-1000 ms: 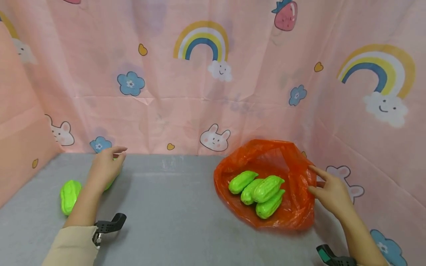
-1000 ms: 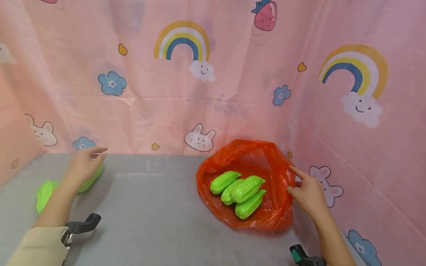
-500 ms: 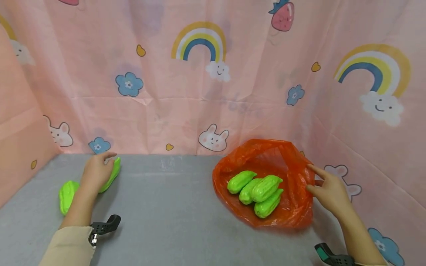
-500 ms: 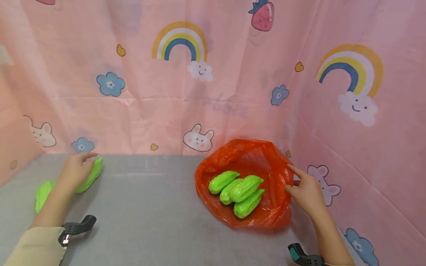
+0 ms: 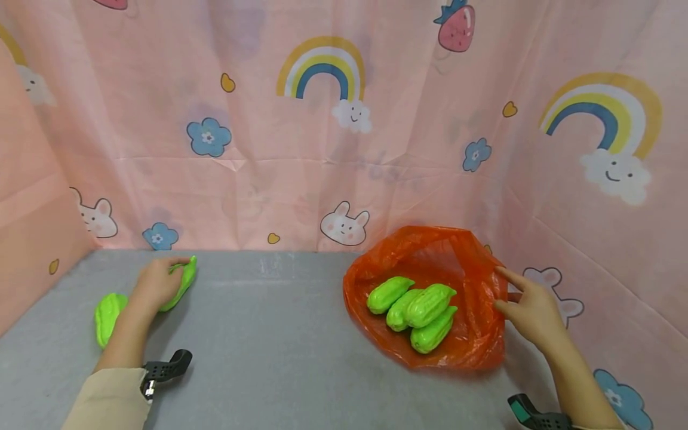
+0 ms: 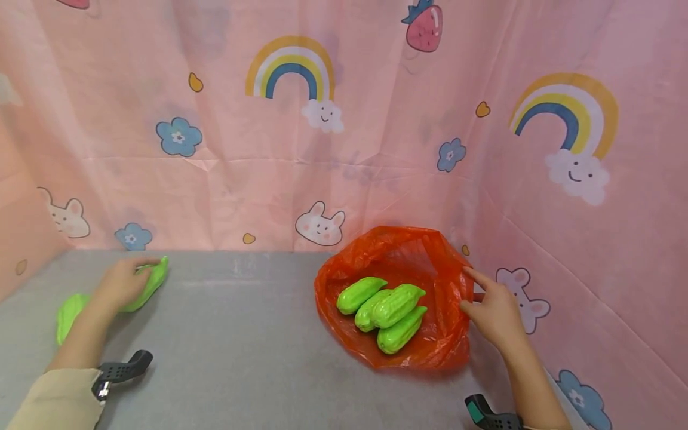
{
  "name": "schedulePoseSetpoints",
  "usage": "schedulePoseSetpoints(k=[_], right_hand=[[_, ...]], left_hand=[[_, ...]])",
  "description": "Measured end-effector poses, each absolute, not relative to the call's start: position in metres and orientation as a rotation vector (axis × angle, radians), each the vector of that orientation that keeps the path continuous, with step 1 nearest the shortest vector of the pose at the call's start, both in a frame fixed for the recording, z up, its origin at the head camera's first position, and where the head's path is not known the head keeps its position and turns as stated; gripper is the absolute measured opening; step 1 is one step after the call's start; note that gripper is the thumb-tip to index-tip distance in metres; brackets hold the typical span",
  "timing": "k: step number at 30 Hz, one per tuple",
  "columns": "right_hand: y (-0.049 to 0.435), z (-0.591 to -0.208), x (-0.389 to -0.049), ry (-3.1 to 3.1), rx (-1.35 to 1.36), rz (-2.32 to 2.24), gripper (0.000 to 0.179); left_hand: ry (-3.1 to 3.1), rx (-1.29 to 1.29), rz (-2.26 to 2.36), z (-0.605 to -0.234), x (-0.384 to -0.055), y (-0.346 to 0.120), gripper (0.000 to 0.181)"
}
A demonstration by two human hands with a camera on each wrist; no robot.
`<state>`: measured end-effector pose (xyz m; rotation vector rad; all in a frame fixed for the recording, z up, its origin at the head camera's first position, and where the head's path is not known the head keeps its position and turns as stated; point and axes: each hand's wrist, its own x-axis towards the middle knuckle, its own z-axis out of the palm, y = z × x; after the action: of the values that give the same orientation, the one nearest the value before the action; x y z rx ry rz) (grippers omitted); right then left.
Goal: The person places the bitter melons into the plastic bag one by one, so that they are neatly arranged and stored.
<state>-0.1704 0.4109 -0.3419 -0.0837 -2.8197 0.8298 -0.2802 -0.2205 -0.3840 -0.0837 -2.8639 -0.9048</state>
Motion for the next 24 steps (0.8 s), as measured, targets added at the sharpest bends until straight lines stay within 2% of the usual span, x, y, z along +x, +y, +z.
schedulePoseSetpoints(k=[4, 9, 17, 24], right_hand=[[0.4122, -0.3427, -0.1710, -2.815, -0.074, 0.817, 0.067], [0.4133, -0.3414, -0.1709, -2.821, -0.083, 0.810, 0.067], [0.4138, -0.3414, -0.1696, -2.831, -0.092, 0.797, 0.067], [0.4120, -0.3430, -0.1704, -2.821, -0.083, 0.832, 0.067]], left_hand=[[-2.857, -0.116, -0.899, -0.3844, -0.2807, -0.2225, 0.048], [-2.860, -0.113, -0.913, -0.3827, -0.2788, -0.2252, 0.043], [-2.923, -0.152, -0.946, -0.3837, -0.2786, -0.2262, 0.052], [-2.926, -0.138, -1.003, -0.3852, -0.2783, -0.2285, 0.046]])
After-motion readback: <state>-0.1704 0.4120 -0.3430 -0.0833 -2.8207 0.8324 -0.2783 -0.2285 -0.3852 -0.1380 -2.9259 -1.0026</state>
